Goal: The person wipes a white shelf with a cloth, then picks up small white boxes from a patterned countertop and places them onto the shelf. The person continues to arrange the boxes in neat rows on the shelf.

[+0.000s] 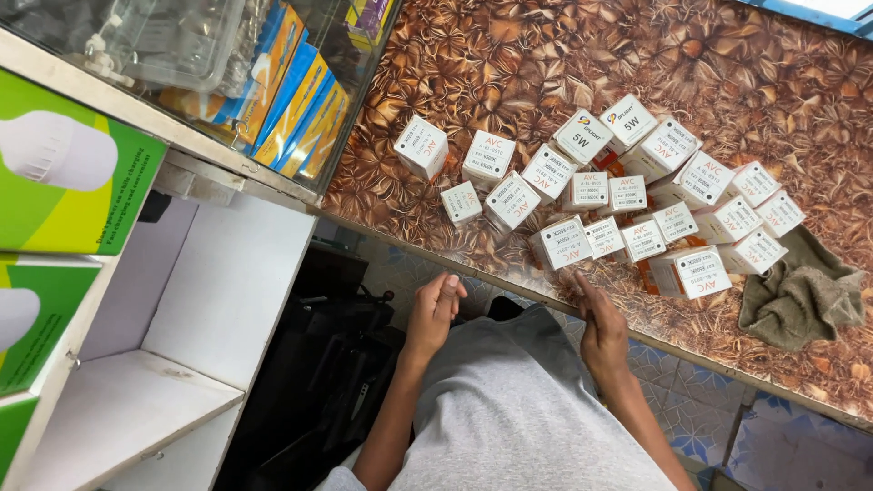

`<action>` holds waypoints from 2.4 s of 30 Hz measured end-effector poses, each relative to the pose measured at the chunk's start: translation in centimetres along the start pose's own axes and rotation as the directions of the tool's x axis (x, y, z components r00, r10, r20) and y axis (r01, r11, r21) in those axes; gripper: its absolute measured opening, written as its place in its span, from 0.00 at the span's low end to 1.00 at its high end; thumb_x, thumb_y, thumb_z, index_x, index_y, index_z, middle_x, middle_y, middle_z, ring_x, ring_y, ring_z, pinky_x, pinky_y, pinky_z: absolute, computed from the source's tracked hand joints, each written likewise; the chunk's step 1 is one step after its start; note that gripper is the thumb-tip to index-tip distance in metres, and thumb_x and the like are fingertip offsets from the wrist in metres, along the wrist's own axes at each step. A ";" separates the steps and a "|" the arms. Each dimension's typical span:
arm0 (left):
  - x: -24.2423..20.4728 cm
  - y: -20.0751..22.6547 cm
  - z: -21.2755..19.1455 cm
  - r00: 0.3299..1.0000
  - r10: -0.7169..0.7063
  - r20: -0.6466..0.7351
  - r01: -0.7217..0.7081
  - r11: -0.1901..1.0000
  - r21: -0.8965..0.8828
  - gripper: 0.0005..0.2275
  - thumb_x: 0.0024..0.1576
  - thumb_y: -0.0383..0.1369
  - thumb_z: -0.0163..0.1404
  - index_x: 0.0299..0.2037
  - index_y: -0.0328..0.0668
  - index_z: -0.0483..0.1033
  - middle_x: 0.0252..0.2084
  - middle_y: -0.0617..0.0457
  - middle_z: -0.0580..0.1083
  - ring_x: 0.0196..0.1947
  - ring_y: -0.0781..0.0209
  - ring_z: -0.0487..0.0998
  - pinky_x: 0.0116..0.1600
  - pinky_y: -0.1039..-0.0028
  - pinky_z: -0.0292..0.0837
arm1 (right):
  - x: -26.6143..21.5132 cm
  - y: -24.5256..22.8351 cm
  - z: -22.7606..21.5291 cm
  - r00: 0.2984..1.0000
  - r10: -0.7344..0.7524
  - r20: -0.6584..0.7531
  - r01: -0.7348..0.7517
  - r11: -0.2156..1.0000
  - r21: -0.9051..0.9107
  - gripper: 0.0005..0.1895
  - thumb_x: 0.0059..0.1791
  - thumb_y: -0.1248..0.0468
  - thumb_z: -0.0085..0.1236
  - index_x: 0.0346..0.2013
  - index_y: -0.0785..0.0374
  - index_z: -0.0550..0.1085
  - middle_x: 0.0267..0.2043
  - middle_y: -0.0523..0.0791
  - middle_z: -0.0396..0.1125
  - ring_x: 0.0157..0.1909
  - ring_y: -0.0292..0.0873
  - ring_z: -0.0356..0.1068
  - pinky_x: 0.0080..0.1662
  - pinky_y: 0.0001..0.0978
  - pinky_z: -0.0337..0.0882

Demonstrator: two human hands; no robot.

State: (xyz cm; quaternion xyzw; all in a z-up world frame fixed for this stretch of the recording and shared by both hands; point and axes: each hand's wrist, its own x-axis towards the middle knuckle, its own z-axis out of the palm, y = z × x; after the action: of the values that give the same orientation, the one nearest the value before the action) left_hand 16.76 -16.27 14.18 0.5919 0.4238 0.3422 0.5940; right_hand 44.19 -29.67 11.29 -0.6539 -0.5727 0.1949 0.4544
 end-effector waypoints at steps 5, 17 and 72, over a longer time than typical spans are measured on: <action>-0.7 -0.4 -1.7 0.999 -0.007 -0.045 0.011 0.997 0.077 0.18 0.70 0.34 0.38 0.31 0.36 0.77 0.16 0.47 0.70 0.19 0.57 0.73 0.30 0.70 0.71 | -0.8 4.5 -0.1 0.981 -0.038 -0.189 0.013 0.991 -0.132 0.26 0.55 0.81 0.39 0.66 0.68 0.71 0.26 0.52 0.62 0.27 0.54 0.64 0.37 0.45 0.67; 2.9 0.6 0.6 0.955 0.287 -0.076 -0.275 0.951 0.142 0.16 0.72 0.34 0.34 0.40 0.37 0.77 0.23 0.45 0.71 0.25 0.49 0.75 0.35 0.59 0.73 | 0.2 5.6 1.8 0.935 -0.216 -0.280 0.102 0.922 -0.372 0.21 0.60 0.51 0.41 0.36 0.55 0.79 0.26 0.43 0.71 0.27 0.53 0.71 0.34 0.44 0.72; -0.7 1.2 0.6 0.964 0.246 -0.100 -0.256 0.960 -0.109 0.30 0.59 0.35 0.53 0.70 0.34 0.56 0.65 0.35 0.68 0.68 0.41 0.66 0.68 0.55 0.58 | 12.8 -5.4 1.1 0.917 -0.339 0.211 0.399 0.750 -0.528 0.31 0.47 0.59 0.64 0.65 0.57 0.69 0.70 0.57 0.58 0.73 0.57 0.55 0.73 0.51 0.44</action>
State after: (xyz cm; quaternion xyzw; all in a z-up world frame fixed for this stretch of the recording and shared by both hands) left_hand 17.15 -17.11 15.44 0.5888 0.3486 0.4647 0.5620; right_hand 43.61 -17.77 18.56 -0.6209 -0.7445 -0.0426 0.2417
